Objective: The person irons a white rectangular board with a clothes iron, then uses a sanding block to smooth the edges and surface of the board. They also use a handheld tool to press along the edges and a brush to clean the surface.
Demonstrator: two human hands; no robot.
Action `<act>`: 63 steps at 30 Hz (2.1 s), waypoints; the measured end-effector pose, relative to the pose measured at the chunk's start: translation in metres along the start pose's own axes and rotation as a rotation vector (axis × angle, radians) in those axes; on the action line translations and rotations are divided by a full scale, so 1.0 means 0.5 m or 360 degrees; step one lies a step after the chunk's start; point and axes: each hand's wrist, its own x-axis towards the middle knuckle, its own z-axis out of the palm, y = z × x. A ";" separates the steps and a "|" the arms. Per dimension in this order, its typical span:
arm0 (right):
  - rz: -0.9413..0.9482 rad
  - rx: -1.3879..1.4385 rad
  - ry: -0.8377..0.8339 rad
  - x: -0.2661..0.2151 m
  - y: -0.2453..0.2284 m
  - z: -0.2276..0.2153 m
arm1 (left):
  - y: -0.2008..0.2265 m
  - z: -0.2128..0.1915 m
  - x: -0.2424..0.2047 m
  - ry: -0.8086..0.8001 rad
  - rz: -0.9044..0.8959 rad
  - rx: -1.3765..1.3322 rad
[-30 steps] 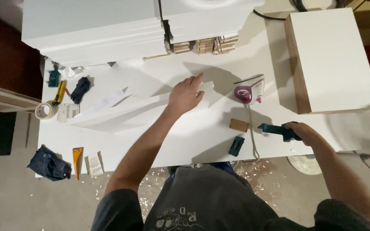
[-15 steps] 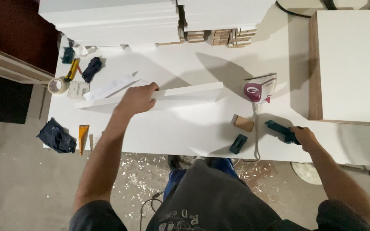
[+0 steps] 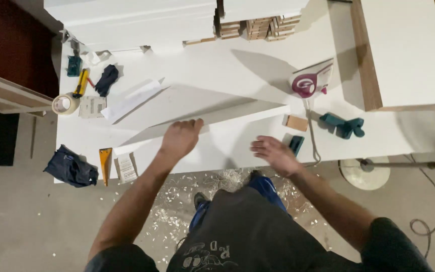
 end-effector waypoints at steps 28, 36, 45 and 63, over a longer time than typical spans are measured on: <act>0.0180 0.1417 0.0641 0.154 0.608 0.349 | 0.171 0.257 -0.264 0.0069 0.0560 -0.0894; 0.0351 0.1056 0.0390 0.032 0.452 0.305 | 0.102 0.272 -0.112 -0.0124 0.0594 -0.0980; 0.0125 -0.0856 0.0931 0.125 0.373 -0.115 | 0.032 0.294 -0.111 -0.0234 0.0723 -0.0754; -0.0426 0.0352 0.1255 -0.048 0.599 0.310 | -0.018 0.315 -0.114 -0.0393 0.1042 -0.0827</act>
